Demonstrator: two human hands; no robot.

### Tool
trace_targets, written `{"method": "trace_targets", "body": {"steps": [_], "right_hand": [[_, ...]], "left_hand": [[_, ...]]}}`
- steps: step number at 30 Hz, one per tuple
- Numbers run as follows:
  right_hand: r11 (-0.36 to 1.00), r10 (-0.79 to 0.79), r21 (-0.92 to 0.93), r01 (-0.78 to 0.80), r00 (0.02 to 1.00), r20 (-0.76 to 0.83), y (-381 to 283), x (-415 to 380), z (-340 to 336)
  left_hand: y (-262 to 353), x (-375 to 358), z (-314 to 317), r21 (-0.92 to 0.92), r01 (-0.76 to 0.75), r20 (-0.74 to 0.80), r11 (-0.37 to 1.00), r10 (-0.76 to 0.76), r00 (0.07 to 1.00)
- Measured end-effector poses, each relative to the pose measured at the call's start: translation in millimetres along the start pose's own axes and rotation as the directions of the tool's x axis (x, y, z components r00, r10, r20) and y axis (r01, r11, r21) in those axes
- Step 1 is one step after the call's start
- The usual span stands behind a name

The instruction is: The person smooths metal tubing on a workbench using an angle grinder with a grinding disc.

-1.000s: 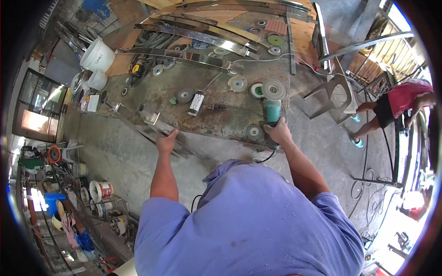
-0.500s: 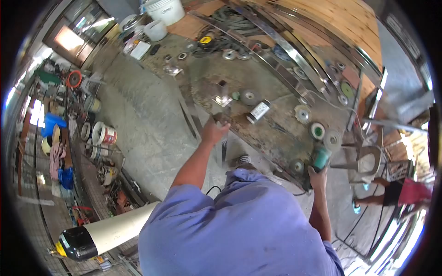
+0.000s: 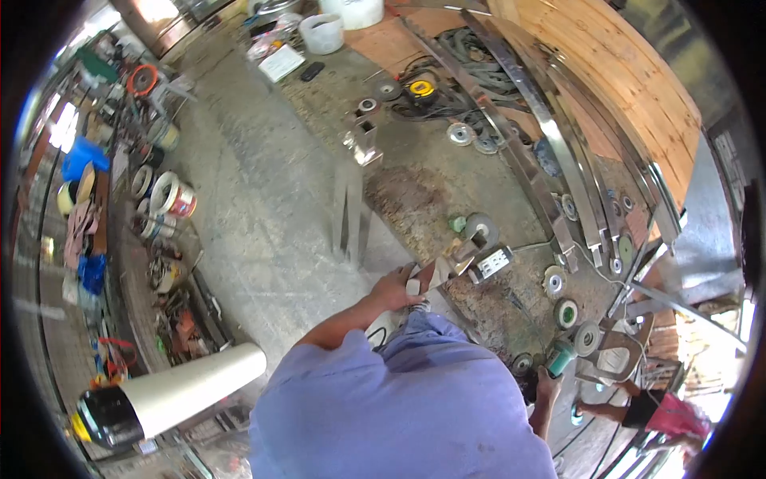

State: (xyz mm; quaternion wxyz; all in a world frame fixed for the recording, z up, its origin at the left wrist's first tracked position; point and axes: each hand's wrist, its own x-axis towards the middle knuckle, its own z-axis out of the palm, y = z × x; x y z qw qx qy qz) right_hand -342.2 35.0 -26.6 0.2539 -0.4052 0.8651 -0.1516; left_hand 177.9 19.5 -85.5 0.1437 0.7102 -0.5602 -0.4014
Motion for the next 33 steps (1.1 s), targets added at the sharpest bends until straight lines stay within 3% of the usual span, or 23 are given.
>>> {"method": "trace_targets", "body": {"steps": [3,6,9,11,12,15,16,18,21,25,27,28,30,33], "right_hand": [[0.997,0.016,0.075,-0.015,1.0,-0.024,8,4,6],[0.997,0.06,0.06,-0.057,0.997,-0.048,5,2,8],[0.995,0.079,0.063,-0.077,0.996,-0.027,-3,-1,2],[0.997,0.058,0.054,-0.057,0.998,-0.008,3,7,4],[0.998,0.035,0.057,-0.035,0.999,0.0,15,20,9],[0.995,-0.005,0.096,0.003,1.0,0.019,0,2,-5],[0.989,-0.043,0.144,0.038,0.998,0.034,-7,-2,-9],[0.998,-0.014,0.056,0.014,1.0,0.0,2,9,-6],[1.0,0.023,-0.01,-0.024,1.0,-0.007,-1,17,-4],[0.982,0.071,0.166,-0.088,0.992,0.104,-17,12,-21],[0.888,0.035,0.44,-0.137,0.972,0.232,-38,-7,-34],[0.804,0.0,0.573,-0.16,0.963,0.27,-59,-17,-42],[0.806,-0.13,0.592,0.004,0.977,0.17,-96,-30,-61],[0.728,-0.279,0.67,0.146,0.956,0.095,-155,-42,-81]], "left_hand": [[-12,5,11,-0.083,-0.053,-0.025,0.995,0.051,0.998],[-19,6,11,0.019,-0.06,0.005,0.998,0.06,0.998],[-20,-1,2,0.287,0.002,0.116,0.958,-0.037,0.993],[-10,-2,-20,0.302,-0.026,0.439,0.953,-0.115,0.891],[-2,-5,-31,0.31,-0.05,0.589,0.949,-0.151,0.794],[41,-30,-42,0.323,-0.109,0.581,0.94,-0.106,0.807],[68,-39,-46,0.234,-0.158,0.575,0.959,-0.006,0.818],[121,-55,-56,0.039,-0.225,0.519,0.974,0.172,0.837],[178,-49,-38,-0.205,-0.34,0.46,0.918,0.397,0.794],[232,-12,17,-0.249,-0.384,0.481,0.889,0.458,0.747],[262,4,40,-0.313,-0.391,0.508,0.865,0.501,0.701],[278,11,51,-0.317,-0.454,0.411,0.833,0.552,0.726],[312,23,73,-0.319,-0.585,0.223,0.745,0.659,0.718],[372,60,98,-0.652,-0.59,-0.011,0.476,0.773,0.635]]}}
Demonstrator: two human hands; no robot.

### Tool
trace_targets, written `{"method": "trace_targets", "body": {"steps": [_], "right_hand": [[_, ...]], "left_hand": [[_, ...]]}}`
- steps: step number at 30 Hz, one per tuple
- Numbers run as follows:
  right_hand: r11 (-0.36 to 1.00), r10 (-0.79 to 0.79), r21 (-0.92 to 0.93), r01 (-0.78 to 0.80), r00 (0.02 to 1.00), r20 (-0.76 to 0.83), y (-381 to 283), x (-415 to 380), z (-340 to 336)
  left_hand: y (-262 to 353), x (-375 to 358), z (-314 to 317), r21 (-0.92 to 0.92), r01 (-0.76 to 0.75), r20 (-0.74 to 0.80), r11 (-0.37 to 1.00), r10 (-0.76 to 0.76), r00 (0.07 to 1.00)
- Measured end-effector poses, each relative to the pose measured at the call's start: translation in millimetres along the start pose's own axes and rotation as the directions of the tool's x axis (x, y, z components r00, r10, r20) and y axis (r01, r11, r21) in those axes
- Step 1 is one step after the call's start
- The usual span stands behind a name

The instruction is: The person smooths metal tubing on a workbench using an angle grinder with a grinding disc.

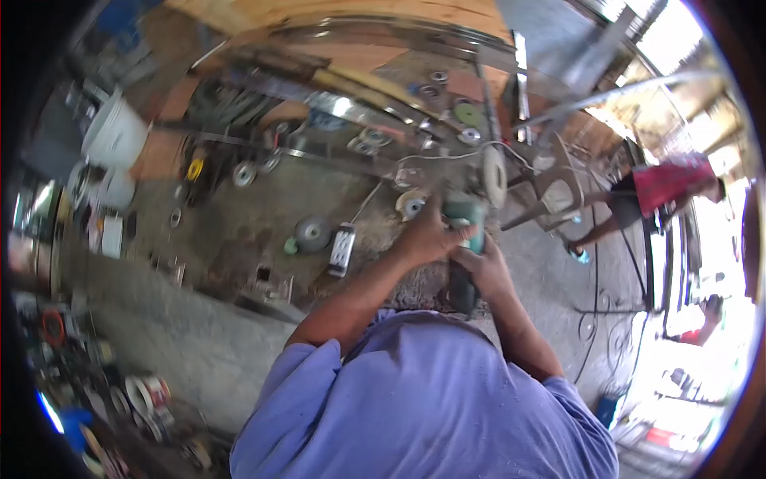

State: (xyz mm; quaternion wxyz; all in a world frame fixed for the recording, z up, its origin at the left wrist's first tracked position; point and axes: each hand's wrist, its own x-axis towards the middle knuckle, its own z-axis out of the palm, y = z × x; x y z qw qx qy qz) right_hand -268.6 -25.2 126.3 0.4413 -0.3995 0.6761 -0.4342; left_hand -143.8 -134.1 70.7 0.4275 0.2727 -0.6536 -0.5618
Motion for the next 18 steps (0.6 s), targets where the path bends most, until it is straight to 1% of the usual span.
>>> {"method": "trace_targets", "body": {"steps": [1,2,3,4,5,6,7,8,9,10,11,12,13,14,15,16,17,18], "right_hand": [[0.999,-0.037,0.022,0.037,0.999,-0.02,-10,1,10],[0.999,-0.045,-0.001,0.045,0.999,-0.013,-32,-6,18],[0.998,-0.053,-0.023,0.053,0.999,-0.003,-55,-13,25],[0.987,-0.151,-0.049,0.151,0.988,0.015,-62,-18,31],[0.966,-0.243,-0.077,0.245,0.969,0.041,-68,-24,33],[0.957,-0.199,-0.174,0.233,0.961,0.192,-86,-35,24],[0.933,-0.136,-0.271,0.236,0.93,0.341,-111,-48,13],[0.896,-0.056,-0.363,0.256,0.876,0.48,-124,-52,6],[0.808,-0.326,-0.378,0.453,0.877,0.353,-119,-55,2],[0.668,-0.576,-0.419,0.615,0.784,0.233,-108,-62,-3],[0.495,-0.779,-0.475,0.728,0.613,0.127,-99,-64,-5],[0.448,-0.832,-0.54,0.713,0.553,0.039,-98,-57,-4],[0.46,-0.785,-0.598,0.657,0.616,0.072,-93,-50,-1],[0.459,-0.733,-0.652,0.604,0.672,0.105,-85,-42,6],[0.45,-0.679,-0.702,0.552,0.722,0.132,-75,-33,14],[0.391,-0.634,-0.765,0.511,0.753,0.179,-59,-26,22],[0.35,-0.644,-0.73,0.588,0.716,0.268,-46,-16,21],[0.299,-0.65,-0.681,0.669,0.665,0.368,-33,-4,14]], "left_hand": [[29,18,-3,-0.03,0.043,0.009,0.999,-0.043,0.999],[65,32,-15,-0.055,0.088,0.018,0.995,-0.087,0.996],[76,47,-24,-0.191,0.074,0.057,0.979,-0.064,0.996],[84,57,-33,-0.325,0.075,0.09,0.943,-0.048,0.995],[91,60,-46,-0.348,0.155,0.133,0.925,-0.114,0.984],[97,61,-57,-0.366,0.23,0.169,0.902,-0.178,0.969],[101,56,-62,-0.445,0.319,0.226,0.836,-0.24,0.944],[105,43,-68,-0.514,0.403,0.282,0.758,-0.295,0.913],[106,28,-71,-0.574,0.478,0.333,0.665,-0.344,0.878],[105,10,-68,-0.584,0.516,0.328,0.626,-0.4,0.856],[103,-10,-65,-0.598,0.552,0.316,0.582,-0.461,0.829],[84,-27,-64,-0.652,0.606,0.411,0.456,-0.459,0.788],[56,-42,-63,-0.689,0.648,0.497,0.324,-0.439,0.748],[33,-58,-61,-0.594,0.609,0.438,0.526,-0.424,0.793],[12,-72,-58,-0.459,0.545,0.382,0.702,-0.398,0.834],[11,-74,-56,-0.443,0.563,0.385,0.698,-0.42,0.822],[10,-76,-54,-0.426,0.582,0.387,0.693,-0.442,0.809],[19,-75,-50,-0.549,0.662,0.44,0.51,-0.497,0.748]]}}
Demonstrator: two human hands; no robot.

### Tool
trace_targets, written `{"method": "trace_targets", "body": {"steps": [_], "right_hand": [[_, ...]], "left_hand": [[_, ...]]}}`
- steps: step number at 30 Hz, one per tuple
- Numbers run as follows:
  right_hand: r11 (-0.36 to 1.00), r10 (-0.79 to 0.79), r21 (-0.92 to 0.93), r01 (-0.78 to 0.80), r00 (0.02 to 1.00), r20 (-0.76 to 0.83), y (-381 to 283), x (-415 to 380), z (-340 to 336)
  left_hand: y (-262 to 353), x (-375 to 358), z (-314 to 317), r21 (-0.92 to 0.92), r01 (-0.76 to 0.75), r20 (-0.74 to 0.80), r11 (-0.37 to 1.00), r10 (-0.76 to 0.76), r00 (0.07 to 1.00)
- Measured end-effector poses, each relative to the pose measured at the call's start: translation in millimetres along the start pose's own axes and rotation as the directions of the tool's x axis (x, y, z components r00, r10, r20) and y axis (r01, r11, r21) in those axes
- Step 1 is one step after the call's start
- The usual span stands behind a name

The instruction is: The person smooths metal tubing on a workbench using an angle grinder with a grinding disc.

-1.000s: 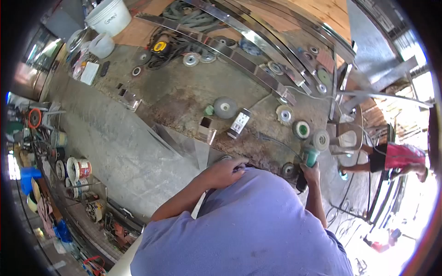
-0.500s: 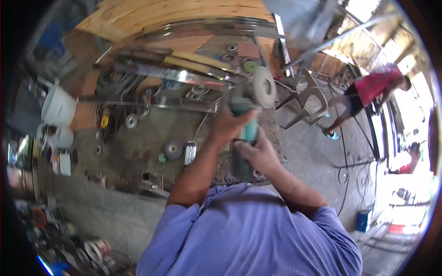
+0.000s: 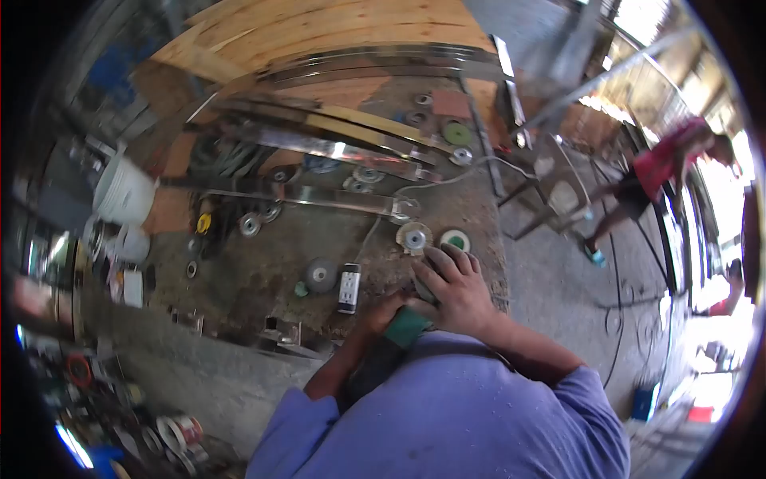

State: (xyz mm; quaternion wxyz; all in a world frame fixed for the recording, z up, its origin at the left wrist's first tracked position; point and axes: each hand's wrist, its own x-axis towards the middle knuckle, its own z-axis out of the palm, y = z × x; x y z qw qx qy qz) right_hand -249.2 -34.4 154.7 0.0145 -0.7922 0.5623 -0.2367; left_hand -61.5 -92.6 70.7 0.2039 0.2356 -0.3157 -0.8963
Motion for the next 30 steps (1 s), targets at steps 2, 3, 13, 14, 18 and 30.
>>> {"method": "trace_targets", "body": {"steps": [2,3,13,14,18,30], "right_hand": [[0.961,-0.276,0.061,0.271,0.957,0.089,31,4,-3],[0.909,-0.416,0.079,0.409,0.9,0.128,53,7,-11],[0.989,0.147,-0.01,-0.148,0.985,-0.087,-1,9,-8],[0.989,0.147,-0.001,-0.148,0.984,-0.101,2,9,-2],[0.996,0.09,-0.015,-0.092,0.991,-0.102,1,-1,-19],[0.814,0.582,0.166,-0.557,0.781,-0.228,127,-87,-76]], "left_hand": [[-5,0,-13,-0.129,0.053,0.017,0.99,-0.051,0.999],[-16,10,-34,-0.035,0.034,0.034,0.999,-0.033,0.999],[0,26,4,-0.225,-0.107,0.074,0.968,0.126,0.989],[-3,28,-1,-0.208,-0.098,0.089,0.973,0.118,0.989],[-10,32,-5,-0.06,-0.043,0.109,0.997,0.049,0.993],[10,25,-18,0.685,0.03,0.026,0.728,-0.066,0.997]]}}
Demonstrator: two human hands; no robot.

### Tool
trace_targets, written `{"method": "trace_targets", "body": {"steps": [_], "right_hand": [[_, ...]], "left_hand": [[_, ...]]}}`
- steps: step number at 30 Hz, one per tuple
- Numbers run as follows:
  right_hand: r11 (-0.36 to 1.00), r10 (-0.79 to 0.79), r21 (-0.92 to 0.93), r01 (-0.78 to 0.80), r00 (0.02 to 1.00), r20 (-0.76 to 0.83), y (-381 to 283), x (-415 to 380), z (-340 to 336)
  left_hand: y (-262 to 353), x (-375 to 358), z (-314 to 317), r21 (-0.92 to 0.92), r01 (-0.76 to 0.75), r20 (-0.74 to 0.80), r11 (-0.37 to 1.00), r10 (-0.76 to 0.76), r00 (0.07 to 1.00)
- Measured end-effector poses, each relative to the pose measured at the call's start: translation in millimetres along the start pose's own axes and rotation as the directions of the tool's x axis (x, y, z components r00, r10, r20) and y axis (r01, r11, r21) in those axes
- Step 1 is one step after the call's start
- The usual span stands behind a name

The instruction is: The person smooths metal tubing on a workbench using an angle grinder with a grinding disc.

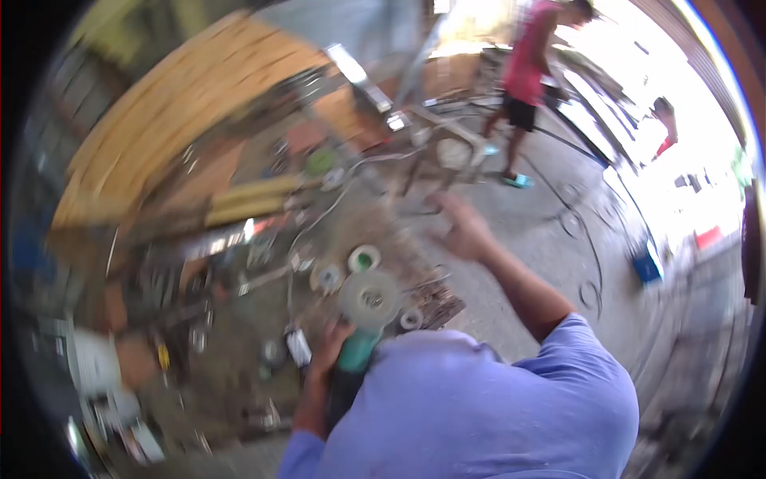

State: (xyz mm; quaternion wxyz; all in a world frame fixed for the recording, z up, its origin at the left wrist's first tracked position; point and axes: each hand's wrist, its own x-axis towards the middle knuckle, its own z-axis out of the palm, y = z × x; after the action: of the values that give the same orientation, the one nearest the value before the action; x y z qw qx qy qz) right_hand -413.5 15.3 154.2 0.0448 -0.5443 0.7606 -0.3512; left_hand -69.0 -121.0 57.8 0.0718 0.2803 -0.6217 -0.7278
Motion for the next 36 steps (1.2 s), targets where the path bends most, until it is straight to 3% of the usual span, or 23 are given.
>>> {"method": "trace_targets", "body": {"steps": [1,2,3,5,7,8,12,16,19,20,23,24,30,34,36], "right_hand": [[0.995,0.001,0.098,-0.012,0.994,0.11,-17,-16,3],[0.976,-0.169,0.16,0.147,0.977,0.132,-21,-31,21],[0.972,-0.125,0.227,0.057,0.946,0.298,-39,-41,32],[0.987,-0.03,0.156,-0.026,0.937,0.347,-64,-58,57],[0.977,0.125,0.131,-0.17,0.946,0.299,-68,-67,78],[0.965,0.197,0.118,-0.236,0.941,0.275,-63,-71,84],[0.966,0.214,0.083,-0.244,0.939,0.269,-30,-75,105],[0.964,0.233,0.059,-0.258,0.934,0.272,-10,-78,109],[0.979,0.2,-0.01,-0.204,0.95,0.241,6,-88,119],[0.984,0.178,-0.017,-0.179,0.954,0.24,9,-91,123],[0.993,0.114,-0.039,-0.108,0.966,0.232,12,-101,130],[0.995,0.099,-0.049,-0.091,0.972,0.214,9,-103,129],[0.999,-0.045,0.003,0.046,0.971,0.233,5,-108,110],[0.982,-0.191,0.054,0.184,0.932,0.309,23,-105,95],[0.99,-0.133,-0.002,0.139,0.95,0.281,31,-107,95]], "left_hand": [[-5,6,3,0.03,-0.044,0.01,0.999,0.044,0.999],[-8,9,3,0.054,-0.078,0.001,0.995,0.078,0.997],[-16,19,0,0.06,-0.056,0.057,0.997,0.053,0.997],[-31,44,-12,0.079,0.001,0.134,0.997,-0.012,0.991],[-20,53,-5,0.174,0.015,0.118,0.985,-0.036,0.992],[-16,65,3,0.105,0.015,0.16,0.994,-0.032,0.987],[-58,117,0,-0.015,0.079,0.231,0.997,-0.073,0.97],[-37,125,23,0.153,-0.003,0.325,0.988,-0.047,0.945],[-72,116,20,0.511,-0.07,0.154,0.857,-0.011,0.988],[-33,91,47,0.566,-0.016,0.084,0.824,-0.039,0.996],[-79,84,26,0.858,-0.177,0.169,0.483,0.061,0.984],[-83,76,28,0.875,-0.168,0.155,0.454,0.066,0.986],[-85,44,47,0.842,0.066,-0.086,0.535,0.012,0.996],[-84,42,49,0.844,0.1,-0.127,0.528,0.016,0.992],[-85,45,46,0.852,0.095,-0.128,0.515,0.029,0.991]]}}
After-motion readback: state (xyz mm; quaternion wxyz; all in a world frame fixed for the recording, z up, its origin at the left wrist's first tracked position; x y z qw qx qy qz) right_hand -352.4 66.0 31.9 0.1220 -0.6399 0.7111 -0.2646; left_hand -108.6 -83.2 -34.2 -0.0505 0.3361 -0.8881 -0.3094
